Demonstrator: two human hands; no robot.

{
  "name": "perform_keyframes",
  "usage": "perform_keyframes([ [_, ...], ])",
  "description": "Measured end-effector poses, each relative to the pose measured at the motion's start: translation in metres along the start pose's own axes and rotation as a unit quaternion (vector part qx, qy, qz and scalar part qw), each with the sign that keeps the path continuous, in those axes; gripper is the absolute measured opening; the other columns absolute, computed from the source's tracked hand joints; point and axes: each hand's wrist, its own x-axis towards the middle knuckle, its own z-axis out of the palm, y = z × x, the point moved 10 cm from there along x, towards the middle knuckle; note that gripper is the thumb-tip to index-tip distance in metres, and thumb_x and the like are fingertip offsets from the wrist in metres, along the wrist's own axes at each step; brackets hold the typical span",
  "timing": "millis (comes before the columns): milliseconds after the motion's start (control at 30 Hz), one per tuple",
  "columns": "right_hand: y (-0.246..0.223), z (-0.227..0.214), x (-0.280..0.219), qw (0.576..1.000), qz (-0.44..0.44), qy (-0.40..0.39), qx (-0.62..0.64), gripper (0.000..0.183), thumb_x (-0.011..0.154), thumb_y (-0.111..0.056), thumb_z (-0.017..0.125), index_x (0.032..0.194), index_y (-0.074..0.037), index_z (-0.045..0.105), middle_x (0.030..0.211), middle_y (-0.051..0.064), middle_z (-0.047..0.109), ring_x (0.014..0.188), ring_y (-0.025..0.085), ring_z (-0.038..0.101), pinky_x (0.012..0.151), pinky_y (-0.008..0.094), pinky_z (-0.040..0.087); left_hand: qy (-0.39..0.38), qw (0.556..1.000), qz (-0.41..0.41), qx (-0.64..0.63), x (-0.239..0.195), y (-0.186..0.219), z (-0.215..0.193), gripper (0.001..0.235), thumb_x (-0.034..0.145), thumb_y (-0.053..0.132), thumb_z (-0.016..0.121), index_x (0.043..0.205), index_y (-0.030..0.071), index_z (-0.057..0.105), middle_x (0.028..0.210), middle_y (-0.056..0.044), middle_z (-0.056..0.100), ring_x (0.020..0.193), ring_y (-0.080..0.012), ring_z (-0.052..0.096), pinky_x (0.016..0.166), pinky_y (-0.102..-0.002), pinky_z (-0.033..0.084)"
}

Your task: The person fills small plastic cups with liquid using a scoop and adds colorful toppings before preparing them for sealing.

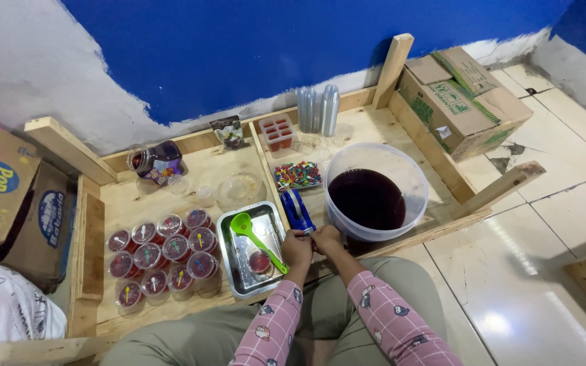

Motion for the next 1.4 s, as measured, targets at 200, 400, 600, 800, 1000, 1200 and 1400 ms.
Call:
perform_keyframes([
  [200, -0.069, -0.039, -0.057, 0.966, -0.138, 0.047, -0.215, 0.028, 0.093, -0.023, 0.063, 0.099, 0.003, 0.070, 0.093, 0.028, 0.073, 0.096, 0.044, 0.074, 0.078, 0.053, 0.063, -0.119, 0.991, 0.036, 0.052, -0.011, 0.019, -0.004, 0.023, 0.075, 0.039, 0.077, 0.090, 0.023, 0.070, 0.093, -0.002, 0.078, 0.103, -0.0295, 0.073, 0.089, -0.039, 0.059],
  [400, -0.119, -0.039, -0.054, 0.941, -0.207, 0.112, -0.245, 0.026, 0.096, -0.030, 0.057, 0.106, -0.008, 0.065, 0.100, 0.017, 0.073, 0.094, 0.040, 0.074, 0.078, 0.054, 0.060, -0.172, 0.972, 0.088, 0.135, 0.060, 0.025, -0.008, 0.028, 0.077, 0.043, 0.079, 0.094, 0.021, 0.071, 0.092, -0.005, 0.075, 0.108, -0.0332, 0.071, 0.092, -0.045, 0.057],
  [600, -0.163, -0.030, -0.010, 0.943, -0.240, 0.173, -0.151, 0.020, 0.096, -0.031, 0.058, 0.105, -0.014, 0.063, 0.104, 0.013, 0.068, 0.096, 0.037, 0.072, 0.078, 0.052, 0.061, -0.126, 0.971, 0.168, 0.110, 0.089, 0.100, -0.065, 0.022, 0.081, 0.029, 0.073, 0.099, 0.016, 0.071, 0.086, -0.004, 0.076, 0.104, -0.0301, 0.071, 0.092, -0.043, 0.057],
  [800, -0.198, -0.040, 0.049, 0.924, -0.250, 0.277, -0.087, 0.011, 0.082, -0.016, 0.068, 0.092, -0.011, 0.067, 0.089, 0.012, 0.062, 0.091, 0.037, 0.072, 0.073, 0.046, 0.063, -0.105, 0.947, 0.280, 0.117, 0.113, 0.160, -0.064, 0.022, 0.091, 0.012, 0.063, 0.111, 0.009, 0.070, 0.100, -0.014, 0.070, 0.106, -0.0359, 0.068, 0.088, -0.049, 0.059],
  [1000, -0.167, 0.002, 0.152, 0.957, -0.125, 0.149, -0.214, 0.019, 0.088, -0.015, 0.060, 0.095, -0.004, 0.075, 0.097, 0.018, 0.067, 0.096, 0.039, 0.073, 0.074, 0.050, 0.063, -0.111, 0.874, 0.364, 0.302, 0.159, 0.152, 0.011, 0.023, 0.094, 0.008, 0.049, 0.104, 0.007, 0.070, 0.096, -0.012, 0.071, 0.100, -0.0333, 0.071, 0.083, -0.046, 0.062],
  [1200, -0.136, 0.021, 0.189, 0.980, -0.050, 0.077, -0.174, 0.031, 0.095, -0.011, 0.050, 0.110, 0.001, 0.074, 0.111, 0.022, 0.073, 0.110, 0.045, 0.071, 0.091, 0.061, 0.056, -0.141, 0.860, 0.328, 0.366, 0.187, 0.133, 0.050, 0.032, 0.092, 0.010, 0.046, 0.092, 0.003, 0.077, 0.089, -0.016, 0.075, 0.095, -0.0365, 0.074, 0.080, -0.051, 0.061],
  [1400, -0.143, 0.013, 0.179, 0.981, -0.068, 0.089, -0.157, 0.032, 0.095, -0.011, 0.049, 0.107, 0.001, 0.076, 0.107, 0.023, 0.075, 0.110, 0.043, 0.071, 0.089, 0.057, 0.058, -0.158, 0.864, 0.319, 0.355, 0.171, 0.142, 0.035, 0.036, 0.093, 0.012, 0.043, 0.092, 0.001, 0.077, 0.089, -0.019, 0.075, 0.096, -0.0393, 0.074, 0.080, -0.051, 0.061],
])
